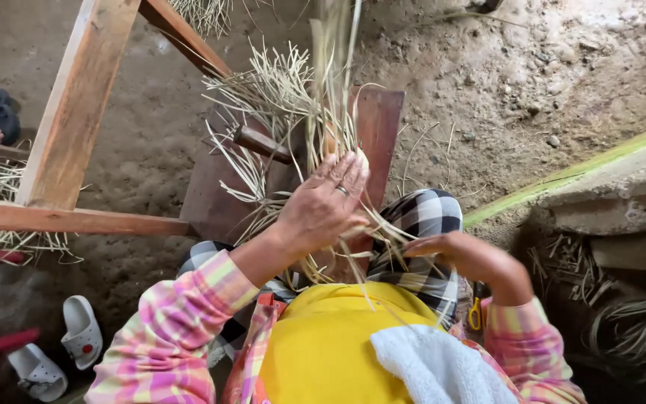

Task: Weaving a straw hat by hand using dried plant fibers around a wooden mold in a workshop environment.

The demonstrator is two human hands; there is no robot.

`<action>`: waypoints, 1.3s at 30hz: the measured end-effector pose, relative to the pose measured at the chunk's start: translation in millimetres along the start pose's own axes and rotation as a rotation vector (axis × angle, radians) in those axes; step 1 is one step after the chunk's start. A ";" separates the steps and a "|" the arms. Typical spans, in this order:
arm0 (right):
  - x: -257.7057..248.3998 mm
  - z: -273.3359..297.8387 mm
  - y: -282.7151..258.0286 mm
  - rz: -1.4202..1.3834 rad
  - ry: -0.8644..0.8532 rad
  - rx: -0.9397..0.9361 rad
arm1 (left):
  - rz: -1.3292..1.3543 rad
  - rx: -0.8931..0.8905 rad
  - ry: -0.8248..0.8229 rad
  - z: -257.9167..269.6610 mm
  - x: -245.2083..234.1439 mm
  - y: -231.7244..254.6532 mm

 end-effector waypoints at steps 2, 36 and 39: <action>-28.2 2.3 25.7 0.167 0.177 0.055 | -0.087 -0.033 -0.012 4.0 0.3 3.2; -97.6 -154.0 7.6 0.075 0.781 0.103 | -0.063 -0.243 0.069 -0.7 -28.5 -8.6; -95.6 -139.8 -1.4 -0.242 0.805 0.071 | -0.079 -0.225 0.064 -0.7 -31.2 -11.0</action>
Point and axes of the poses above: each hand's wrist, its own z-axis away from the middle knuckle, its own x-axis out of the palm, y = z × x, the point moved 6 cm from there along -z, towards the middle knuckle, and after that the axes turned 2 degrees about -x, right-handed, at the moved point
